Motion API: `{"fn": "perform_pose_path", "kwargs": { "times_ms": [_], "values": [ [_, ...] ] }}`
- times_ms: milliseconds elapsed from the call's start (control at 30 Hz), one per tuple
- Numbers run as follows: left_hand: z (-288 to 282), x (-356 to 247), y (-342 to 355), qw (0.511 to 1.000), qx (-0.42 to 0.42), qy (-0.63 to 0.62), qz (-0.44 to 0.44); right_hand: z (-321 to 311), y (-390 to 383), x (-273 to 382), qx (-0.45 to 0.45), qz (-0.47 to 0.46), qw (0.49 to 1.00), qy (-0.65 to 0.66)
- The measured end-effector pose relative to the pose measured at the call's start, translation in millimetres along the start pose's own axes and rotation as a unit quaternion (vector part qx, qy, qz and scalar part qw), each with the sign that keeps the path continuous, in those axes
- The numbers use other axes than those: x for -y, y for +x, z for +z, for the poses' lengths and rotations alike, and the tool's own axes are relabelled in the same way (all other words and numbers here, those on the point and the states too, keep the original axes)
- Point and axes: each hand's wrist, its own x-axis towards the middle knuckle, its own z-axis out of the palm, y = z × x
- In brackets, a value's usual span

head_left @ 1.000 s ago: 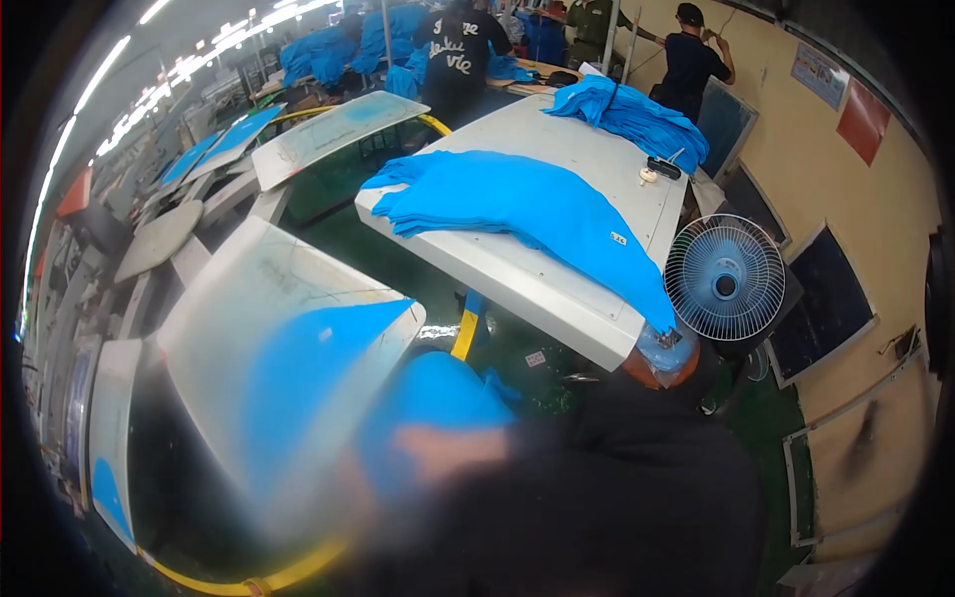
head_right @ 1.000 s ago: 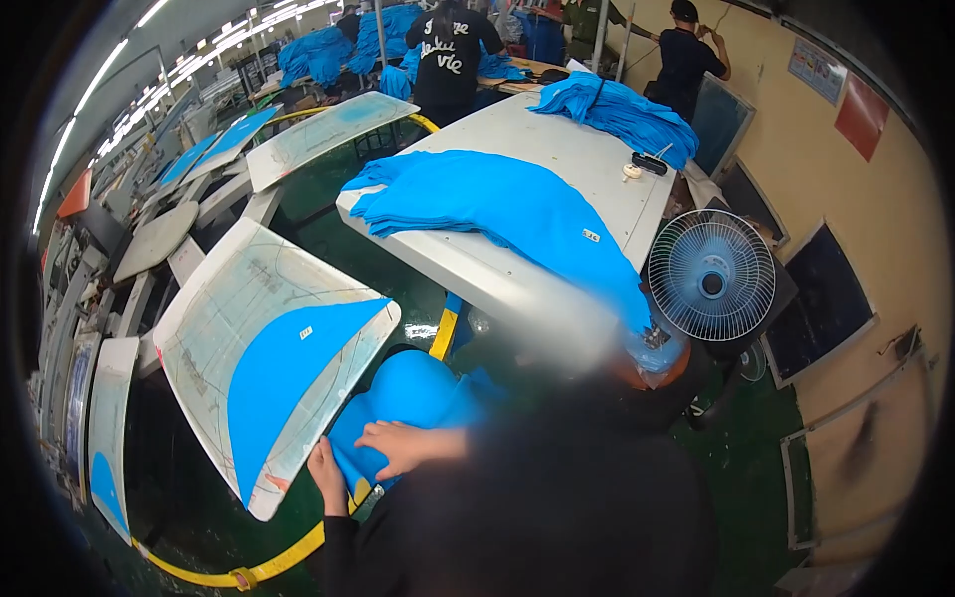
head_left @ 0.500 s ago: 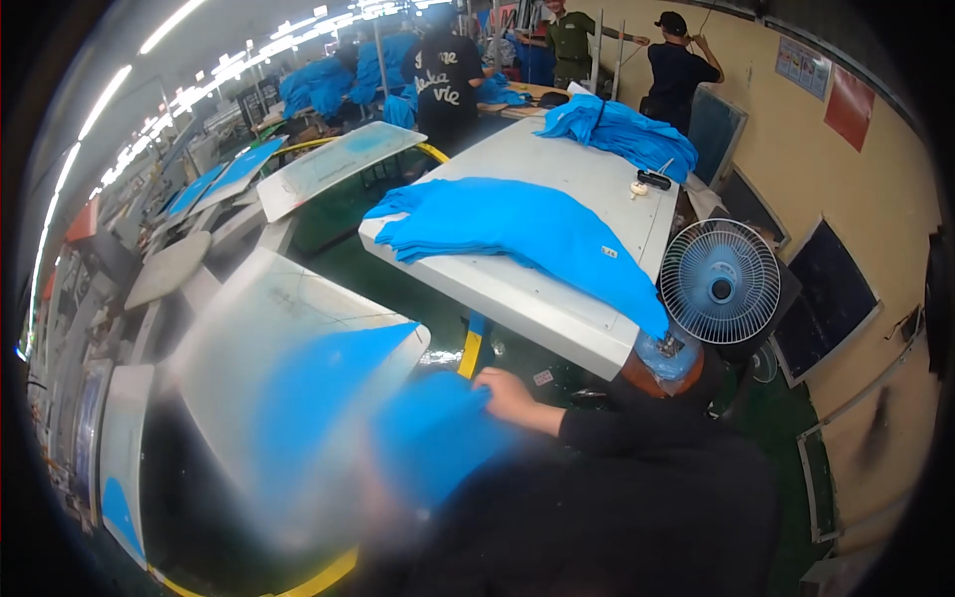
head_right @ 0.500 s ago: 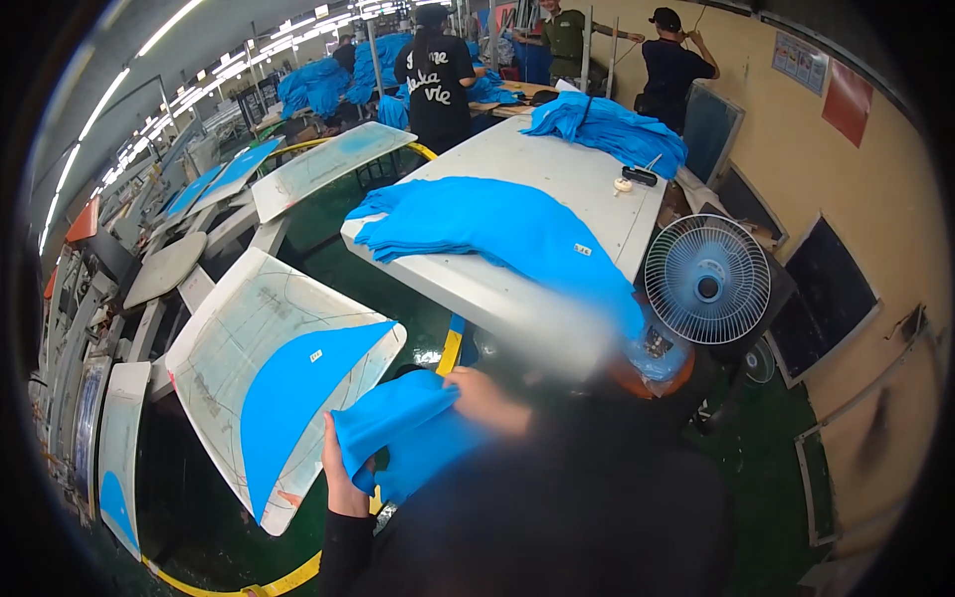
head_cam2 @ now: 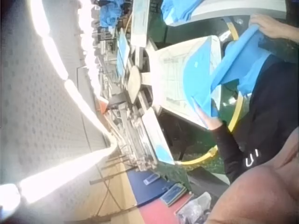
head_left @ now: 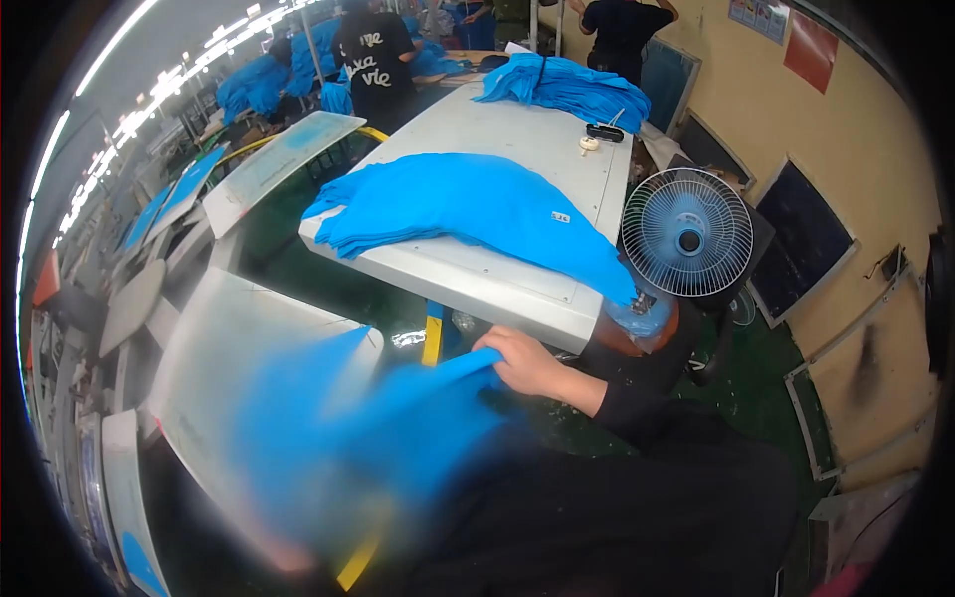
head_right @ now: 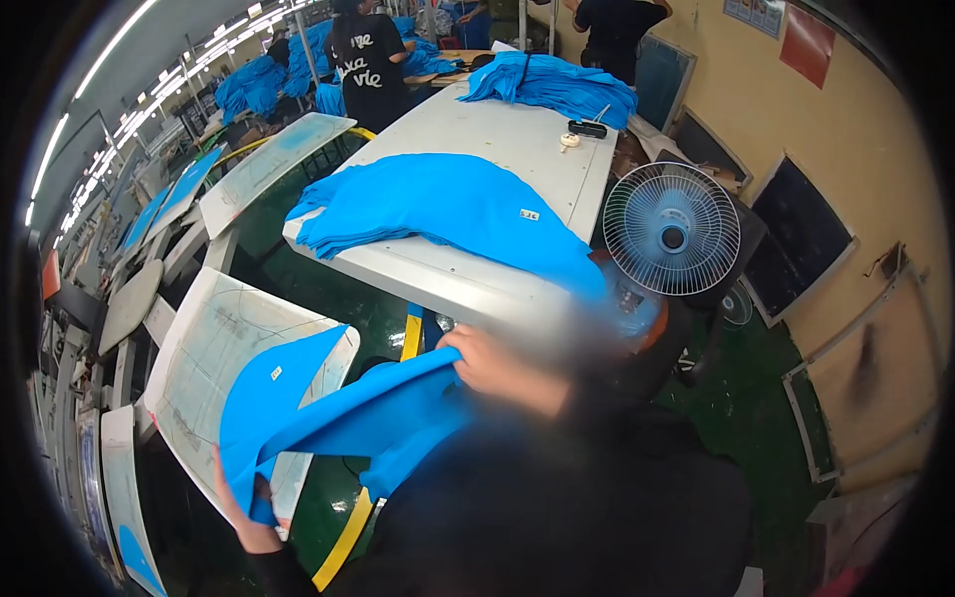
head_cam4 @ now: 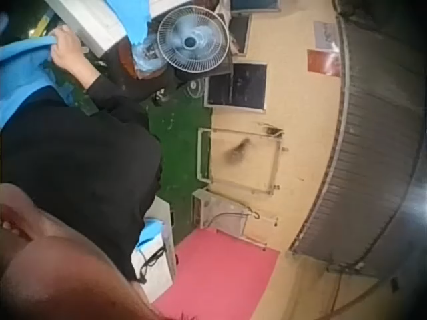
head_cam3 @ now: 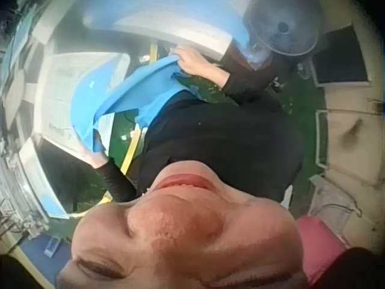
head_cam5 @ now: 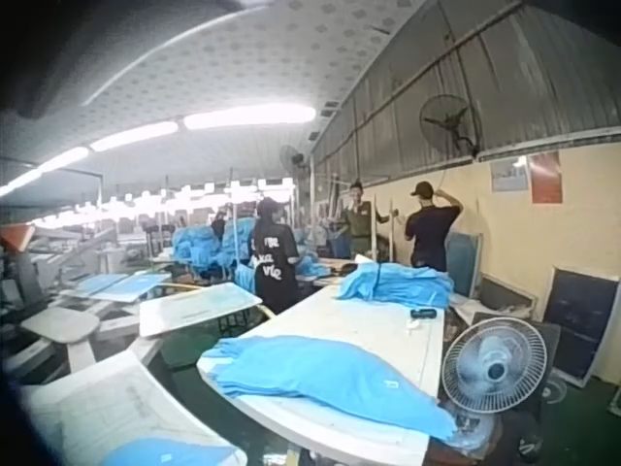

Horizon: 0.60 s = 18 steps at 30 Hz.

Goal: The recorder loads blue fabric pieces onto the pallets of a rotating screen printing machine.

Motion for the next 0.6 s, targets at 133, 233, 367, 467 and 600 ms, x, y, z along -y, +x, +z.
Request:
{"fn": "perform_pose_path", "kwargs": {
  "times_ms": [133,233,367,467,600],
  "values": [
    [15.8,-48.5,-32.0,0.997,-0.059,-0.036,-0.016,-12.4,26.3,36.1,0.064,-0.086,0.992,0.063],
    [9.2,-56.6,-51.8,0.99,-0.141,-0.02,-0.011,-16.6,36.3,72.0,0.128,-0.102,0.979,0.12],
    [-22.8,-57.5,-57.3,0.934,-0.25,0.166,0.191,-8.5,43.5,82.6,0.165,-0.182,0.947,0.205],
    [-34.1,-60.6,-77.1,0.914,-0.07,0.237,0.322,-4.4,31.9,85.5,0.258,-0.243,0.9,0.252],
    [-173.5,-38.4,-36.1,0.924,-0.057,0.288,0.247,-8.2,29.7,112.9,0.528,-0.129,0.805,0.239]
  ]
}}
